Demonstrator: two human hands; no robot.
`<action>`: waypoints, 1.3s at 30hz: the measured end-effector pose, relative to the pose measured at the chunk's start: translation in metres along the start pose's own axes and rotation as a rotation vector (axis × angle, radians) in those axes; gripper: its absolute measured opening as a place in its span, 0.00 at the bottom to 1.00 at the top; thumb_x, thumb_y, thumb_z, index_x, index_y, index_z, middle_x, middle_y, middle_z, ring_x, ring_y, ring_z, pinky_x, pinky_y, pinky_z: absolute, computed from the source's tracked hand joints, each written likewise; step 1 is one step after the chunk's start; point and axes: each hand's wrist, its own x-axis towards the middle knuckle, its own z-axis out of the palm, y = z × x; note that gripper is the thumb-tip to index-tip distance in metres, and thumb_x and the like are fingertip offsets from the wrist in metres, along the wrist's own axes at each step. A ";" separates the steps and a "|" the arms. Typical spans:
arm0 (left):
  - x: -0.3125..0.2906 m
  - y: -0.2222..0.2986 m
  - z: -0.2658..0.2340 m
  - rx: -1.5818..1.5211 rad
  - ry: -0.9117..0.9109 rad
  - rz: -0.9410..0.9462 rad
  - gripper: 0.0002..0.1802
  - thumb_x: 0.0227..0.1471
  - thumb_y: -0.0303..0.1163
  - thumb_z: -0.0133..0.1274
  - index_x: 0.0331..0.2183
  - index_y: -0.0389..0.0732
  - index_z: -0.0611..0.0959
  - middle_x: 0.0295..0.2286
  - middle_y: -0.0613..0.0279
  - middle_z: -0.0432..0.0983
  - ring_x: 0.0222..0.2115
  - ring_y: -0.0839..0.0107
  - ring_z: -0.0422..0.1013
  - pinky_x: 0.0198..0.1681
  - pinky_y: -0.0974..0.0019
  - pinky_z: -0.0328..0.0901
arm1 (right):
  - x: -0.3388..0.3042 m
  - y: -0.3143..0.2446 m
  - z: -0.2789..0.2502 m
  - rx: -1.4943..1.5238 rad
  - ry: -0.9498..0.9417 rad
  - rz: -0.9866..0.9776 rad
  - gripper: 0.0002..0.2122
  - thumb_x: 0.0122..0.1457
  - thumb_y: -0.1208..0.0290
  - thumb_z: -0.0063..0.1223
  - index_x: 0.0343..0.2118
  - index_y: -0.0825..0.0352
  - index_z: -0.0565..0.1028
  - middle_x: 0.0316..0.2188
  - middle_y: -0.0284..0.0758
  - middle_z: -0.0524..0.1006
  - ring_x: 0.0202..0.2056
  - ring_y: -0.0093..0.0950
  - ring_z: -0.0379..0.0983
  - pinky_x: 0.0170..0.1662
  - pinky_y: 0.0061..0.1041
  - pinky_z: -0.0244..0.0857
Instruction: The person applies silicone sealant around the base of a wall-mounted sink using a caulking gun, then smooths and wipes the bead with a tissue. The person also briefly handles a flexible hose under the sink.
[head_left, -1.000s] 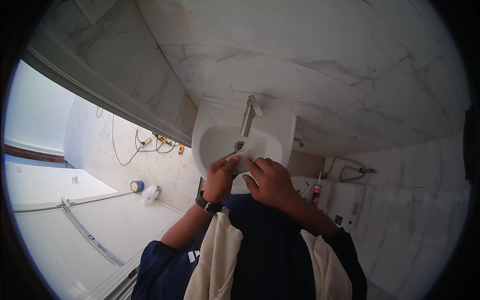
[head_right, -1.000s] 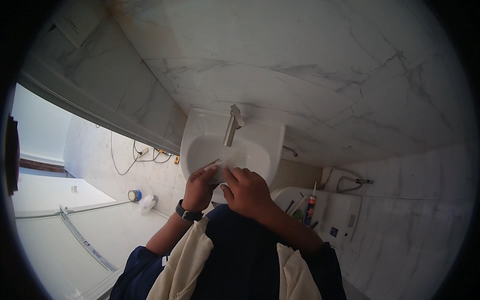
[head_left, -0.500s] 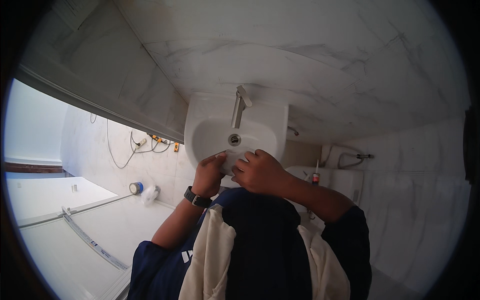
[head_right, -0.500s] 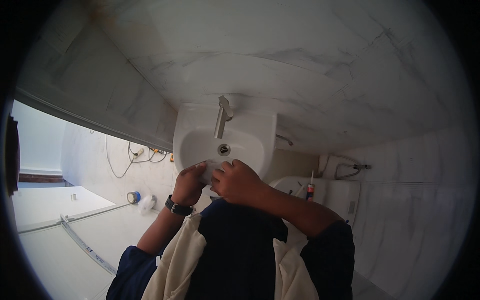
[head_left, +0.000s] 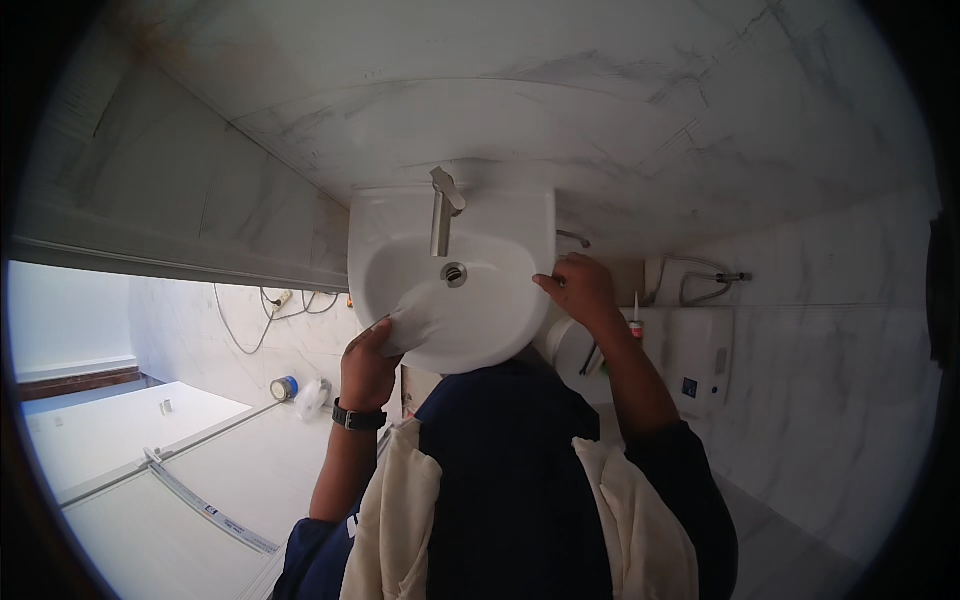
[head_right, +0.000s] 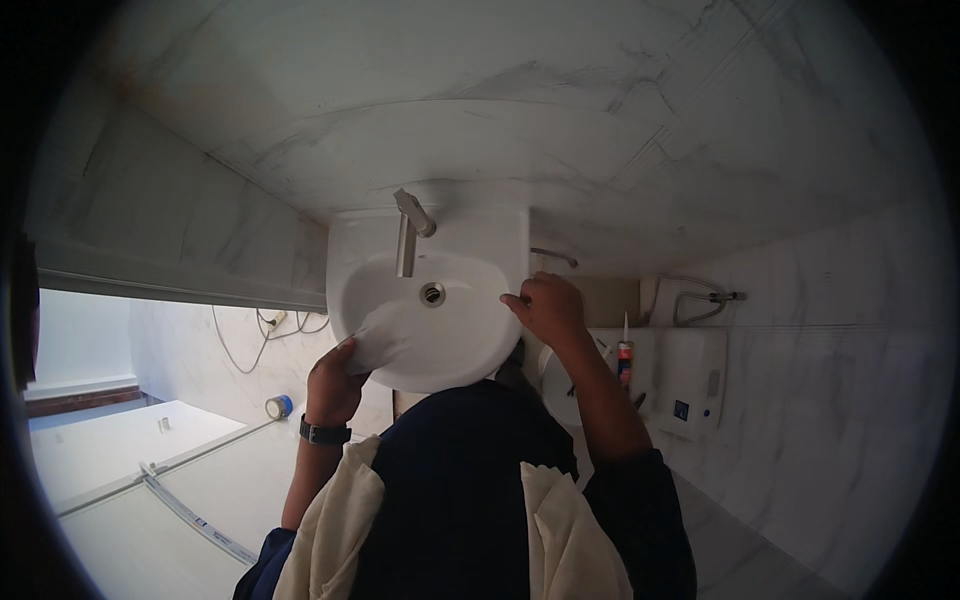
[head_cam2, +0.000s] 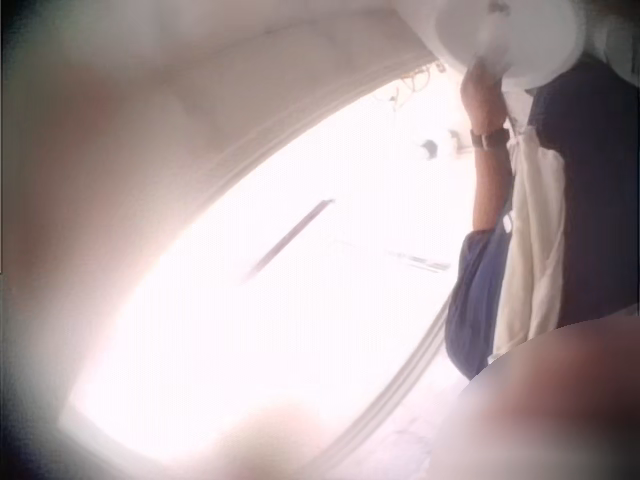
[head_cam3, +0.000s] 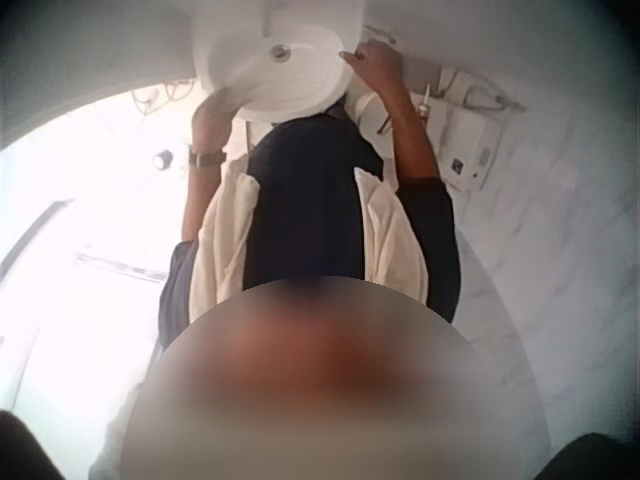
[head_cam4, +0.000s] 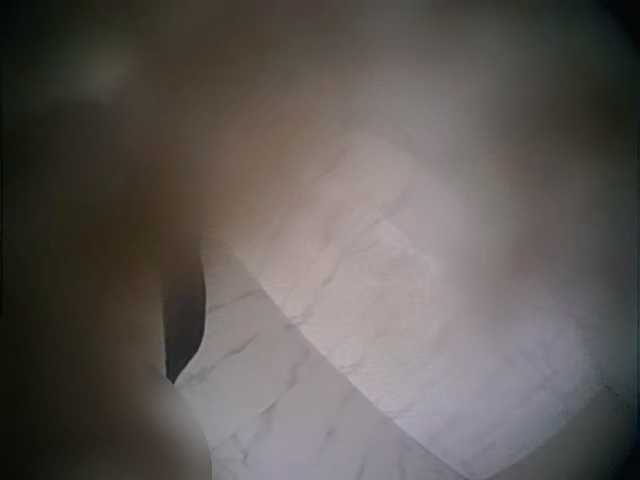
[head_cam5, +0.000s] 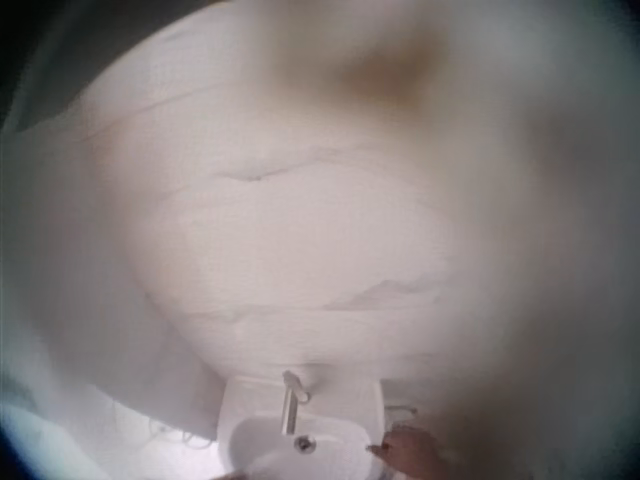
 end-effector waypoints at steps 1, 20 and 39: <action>-0.001 -0.001 0.000 -0.032 0.016 -0.022 0.18 0.58 0.22 0.56 0.50 0.29 0.79 0.44 0.46 0.81 0.44 0.58 0.80 0.51 0.60 0.73 | 0.006 0.006 0.010 -0.085 0.080 -0.079 0.13 0.58 0.64 0.62 0.44 0.62 0.80 0.27 0.36 0.77 0.28 0.34 0.75 0.34 0.38 0.69; -0.039 -0.029 0.027 0.416 0.360 0.015 0.19 0.62 0.31 0.52 0.51 0.30 0.78 0.47 0.49 0.79 0.49 0.60 0.76 0.55 0.60 0.68 | 0.159 0.010 0.038 -0.516 -0.158 -0.377 0.35 0.54 0.70 0.51 0.69 0.55 0.61 0.24 0.34 0.76 0.25 0.31 0.73 0.31 0.35 0.61; -0.016 -0.017 0.063 -0.501 0.268 -0.113 0.21 0.67 0.32 0.43 0.56 0.28 0.69 0.53 0.46 0.72 0.57 0.53 0.69 0.64 0.49 0.63 | 0.163 0.007 0.053 -0.560 -0.128 -0.320 0.33 0.56 0.69 0.50 0.68 0.61 0.62 0.19 0.29 0.73 0.23 0.28 0.70 0.30 0.35 0.57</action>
